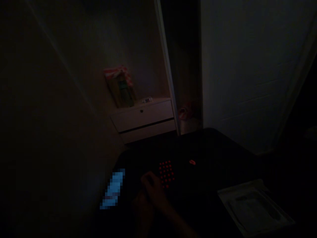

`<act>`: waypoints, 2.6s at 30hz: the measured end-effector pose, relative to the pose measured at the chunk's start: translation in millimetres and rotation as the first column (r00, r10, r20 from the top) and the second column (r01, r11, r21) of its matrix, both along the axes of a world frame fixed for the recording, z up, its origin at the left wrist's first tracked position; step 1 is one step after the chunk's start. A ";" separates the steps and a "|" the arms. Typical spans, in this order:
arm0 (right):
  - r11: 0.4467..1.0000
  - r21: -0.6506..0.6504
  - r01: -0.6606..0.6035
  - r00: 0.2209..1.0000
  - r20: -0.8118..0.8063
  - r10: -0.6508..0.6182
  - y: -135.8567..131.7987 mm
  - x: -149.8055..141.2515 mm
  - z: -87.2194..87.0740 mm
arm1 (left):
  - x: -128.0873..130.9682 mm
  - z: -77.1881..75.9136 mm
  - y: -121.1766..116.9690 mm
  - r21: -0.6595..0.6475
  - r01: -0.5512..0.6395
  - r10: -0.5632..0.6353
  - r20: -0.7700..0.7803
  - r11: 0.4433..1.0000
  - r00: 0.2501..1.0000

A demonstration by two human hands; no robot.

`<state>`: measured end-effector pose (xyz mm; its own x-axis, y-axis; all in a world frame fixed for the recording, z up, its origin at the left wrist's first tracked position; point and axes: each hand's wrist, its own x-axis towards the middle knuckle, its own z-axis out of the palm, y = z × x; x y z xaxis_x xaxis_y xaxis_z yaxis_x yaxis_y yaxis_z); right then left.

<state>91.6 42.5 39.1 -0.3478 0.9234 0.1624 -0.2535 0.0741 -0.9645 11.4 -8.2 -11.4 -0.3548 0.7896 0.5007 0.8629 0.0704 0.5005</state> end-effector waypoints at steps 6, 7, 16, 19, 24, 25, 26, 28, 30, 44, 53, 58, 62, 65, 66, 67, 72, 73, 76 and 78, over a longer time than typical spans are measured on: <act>1.000 -0.015 -0.005 1.000 0.000 0.005 -1.1 0.8 4.6 | -0.4 -0.9 0.8 0.007 0.000 0.000 -0.011 1.000 1.000; 1.000 -0.017 -0.003 1.000 0.007 0.003 -1.2 0.9 5.2 | -0.6 -1.5 0.7 0.010 0.000 0.000 -0.014 1.000 1.000; 1.000 -0.010 -0.011 1.000 0.001 0.011 0.0 -0.4 -1.0 | -0.8 -4.7 -0.4 0.022 -0.014 0.015 -0.027 1.000 1.000; 1.000 -0.006 0.003 1.000 0.011 -0.003 -0.1 -0.2 -1.0 | -0.5 -3.0 0.4 0.018 -0.003 0.004 -0.026 1.000 1.000; 1.000 0.000 0.011 1.000 0.008 -0.011 -0.1 -1.0 -1.0 | 0.3 1.3 -0.1 0.011 0.006 -0.006 -0.017 1.000 1.000; 1.000 0.002 0.014 1.000 0.006 -0.014 0.0 -1.2 -1.1 | 0.6 2.1 -0.7 0.008 0.010 -0.010 -0.015 1.000 1.000; 1.000 0.006 0.013 1.000 0.004 -0.013 0.0 -1.3 -1.0 | 0.9 2.9 -1.3 0.005 0.013 -0.013 -0.012 1.000 1.000; 1.000 0.004 0.008 1.000 0.000 -0.008 -0.3 -1.0 -0.1 | 1.6 4.0 -2.3 0.000 0.014 -0.014 -0.005 1.000 1.000; 1.000 -0.009 0.001 1.000 -0.001 -0.001 -0.9 -0.2 1.7 | 1.9 4.3 -2.6 -0.002 0.007 -0.007 0.001 1.000 1.000; 1.000 -0.014 -0.003 1.000 -0.015 0.003 -1.5 0.3 5.3 | 0.8 1.6 -1.0 -0.008 -0.019 0.019 0.011 1.000 1.000; 1.000 -0.021 0.008 1.000 -0.009 -0.009 -1.3 -0.3 3.2 | 2.0 4.6 -1.4 -0.004 -0.011 0.011 0.008 1.000 1.000; 1.000 -0.012 -0.007 1.000 -0.005 0.007 -1.1 -0.2 2.7 | 1.7 3.9 -2.0 0.001 -0.008 0.008 0.006 1.000 1.000; 1.000 -0.014 -0.001 1.000 -0.007 0.000 -1.6 0.5 3.1 | 1.1 3.0 -1.7 0.001 -0.005 0.005 0.013 1.000 1.000; 1.000 -0.011 0.000 1.000 -0.012 0.000 -1.6 0.1 3.1 | 1.4 3.9 -2.1 -0.001 0.005 -0.005 0.019 1.000 1.000; 1.000 -0.017 0.000 1.000 -0.012 0.000 -1.5 -0.2 3.1 | 1.6 4.3 -2.2 -0.001 0.005 -0.005 0.021 1.000 1.000; 1.000 -0.024 0.000 1.000 -0.014 0.000 -1.3 -0.5 2.9 | 1.9 4.8 -2.3 -0.001 0.004 -0.004 0.022 1.000 1.000; 1.000 -0.025 0.005 1.000 -0.030 -0.005 -0.2 -2.2 0.8 | 3.1 6.2 -2.5 -0.001 -0.004 0.004 0.027 1.000 1.000; 1.000 -0.026 0.005 1.000 -0.029 -0.006 -0.2 -2.4 0.3 | 3.1 6.2 -2.7 -0.001 -0.005 0.005 0.028 1.000 1.000; 1.000 -0.025 0.008 1.000 -0.027 -0.009 -0.2 -2.9 -0.2 | 2.6 5.4 -2.9 -0.004 -0.009 0.009 0.028 1.000 1.000; 1.000 -0.020 0.007 1.000 -0.026 -0.008 -0.3 -2.9 0.3 | 1.9 4.7 -2.5 -0.006 -0.008 0.009 0.024 1.000 1.000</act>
<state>88.8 42.2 39.4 -0.3365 0.9292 0.1529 -0.2785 0.0569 -0.9587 13.3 -10.7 -6.8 -0.3736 0.7895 0.4870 0.8498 0.0808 0.5209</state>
